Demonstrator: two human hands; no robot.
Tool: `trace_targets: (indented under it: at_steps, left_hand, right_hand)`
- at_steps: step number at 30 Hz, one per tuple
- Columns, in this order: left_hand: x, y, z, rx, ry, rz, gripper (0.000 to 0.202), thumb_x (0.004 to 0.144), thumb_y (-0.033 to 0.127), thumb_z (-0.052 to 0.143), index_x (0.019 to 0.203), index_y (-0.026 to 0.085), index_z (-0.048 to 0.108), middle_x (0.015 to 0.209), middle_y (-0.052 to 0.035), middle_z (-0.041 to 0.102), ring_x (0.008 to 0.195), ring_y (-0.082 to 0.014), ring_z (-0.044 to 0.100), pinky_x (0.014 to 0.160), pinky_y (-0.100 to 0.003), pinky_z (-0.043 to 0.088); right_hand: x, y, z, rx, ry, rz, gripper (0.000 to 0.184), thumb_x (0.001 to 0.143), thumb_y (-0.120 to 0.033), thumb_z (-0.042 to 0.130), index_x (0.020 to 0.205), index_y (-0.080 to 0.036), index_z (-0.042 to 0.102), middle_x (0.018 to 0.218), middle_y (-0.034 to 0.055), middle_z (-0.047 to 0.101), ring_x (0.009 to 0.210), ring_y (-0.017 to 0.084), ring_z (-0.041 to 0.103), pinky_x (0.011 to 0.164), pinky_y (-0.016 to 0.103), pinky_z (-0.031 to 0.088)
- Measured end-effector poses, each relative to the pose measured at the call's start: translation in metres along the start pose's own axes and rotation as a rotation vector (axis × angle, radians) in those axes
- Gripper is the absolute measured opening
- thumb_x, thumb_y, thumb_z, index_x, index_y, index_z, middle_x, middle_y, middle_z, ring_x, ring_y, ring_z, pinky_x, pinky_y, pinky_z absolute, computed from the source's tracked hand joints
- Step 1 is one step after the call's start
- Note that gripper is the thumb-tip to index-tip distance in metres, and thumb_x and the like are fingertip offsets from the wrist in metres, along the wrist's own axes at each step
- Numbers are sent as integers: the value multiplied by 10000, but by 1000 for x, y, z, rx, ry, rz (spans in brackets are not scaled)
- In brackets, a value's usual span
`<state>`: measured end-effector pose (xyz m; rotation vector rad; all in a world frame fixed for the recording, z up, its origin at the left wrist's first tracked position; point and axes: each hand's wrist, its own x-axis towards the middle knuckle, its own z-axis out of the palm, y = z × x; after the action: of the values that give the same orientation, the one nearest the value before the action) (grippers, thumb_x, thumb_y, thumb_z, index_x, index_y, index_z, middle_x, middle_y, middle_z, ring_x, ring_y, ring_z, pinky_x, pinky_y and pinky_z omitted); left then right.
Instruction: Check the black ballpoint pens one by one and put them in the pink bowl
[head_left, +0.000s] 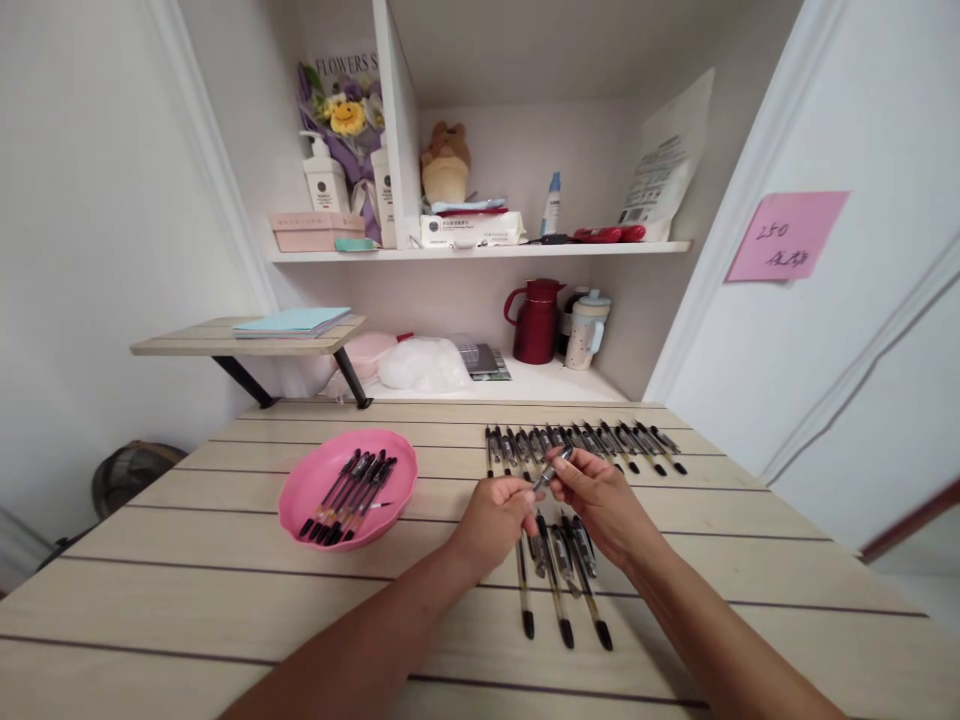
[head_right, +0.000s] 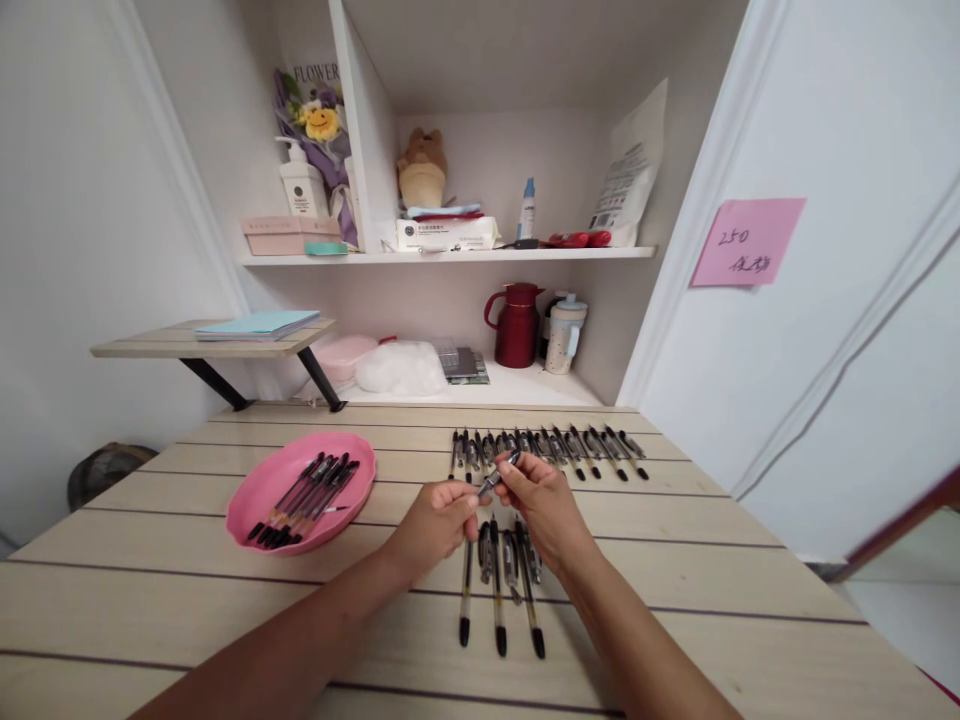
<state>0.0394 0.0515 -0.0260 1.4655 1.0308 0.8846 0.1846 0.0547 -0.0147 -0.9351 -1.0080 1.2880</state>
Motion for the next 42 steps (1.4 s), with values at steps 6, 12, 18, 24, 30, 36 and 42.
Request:
trace_targets:
  at_steps: [6, 12, 18, 24, 30, 36, 42]
  left_hand:
    - [-11, 10, -1, 249, 86, 221, 232, 775, 212, 391, 657, 153, 582, 518, 24, 487, 497, -92, 409, 512, -207, 301]
    - [-12, 17, -4, 433, 113, 280, 230, 785, 233, 389, 753, 170, 607, 633, 1, 553, 612, -124, 492, 607, -222, 359]
    - [-11, 37, -48, 674, 204, 264, 197, 719, 277, 482, 773, 192, 651, 781, -24, 595, 684, -138, 516, 596, -224, 365]
    - [-39, 49, -122, 976, 356, -98, 161, 693, 256, 513, 600, 175, 616, 554, -19, 575, 563, -156, 525, 526, -246, 319]
    - [-53, 24, -139, 1166, 365, -259, 97, 672, 190, 526, 604, 173, 593, 716, -86, 645, 681, -214, 573, 552, -269, 329]
    - [-52, 14, -138, 1277, 413, -305, 165, 717, 240, 507, 827, 163, 603, 878, -131, 652, 779, -243, 582, 593, -279, 350]
    - [-46, 13, -136, 1352, 435, -290, 247, 776, 249, 410, 922, 139, 576, 881, -144, 642, 752, -254, 583, 560, -291, 344]
  right_hand:
    - [-4, -1, 7, 18, 8, -15, 291, 615, -397, 703, 805, -200, 606, 557, -39, 528, 491, 87, 451, 500, 230, 364]
    - [-5, -3, 0, -25, -51, -12, 360, 646, -436, 666, 900, -191, 594, 610, -15, 553, 540, 108, 503, 517, 240, 398]
    - [6, 2, -31, -264, 148, -178, 383, 713, -518, 550, 889, -183, 604, 764, 46, 613, 548, 115, 513, 479, 245, 382]
    - [20, 13, -59, -520, 301, -159, 409, 695, -560, 518, 794, -181, 632, 673, 65, 628, 501, 143, 505, 426, 260, 364]
    - [20, 11, -61, -531, 289, -132, 389, 689, -552, 520, 739, -184, 633, 627, 52, 625, 479, 149, 505, 430, 270, 362]
    - [21, 12, -63, -551, 262, -120, 382, 701, -547, 501, 728, -187, 626, 627, 47, 623, 481, 147, 509, 436, 267, 357]
    - [21, 11, -60, -852, 116, -29, 337, 729, -482, 478, 591, -186, 560, 572, 27, 615, 459, 133, 526, 482, 258, 382]
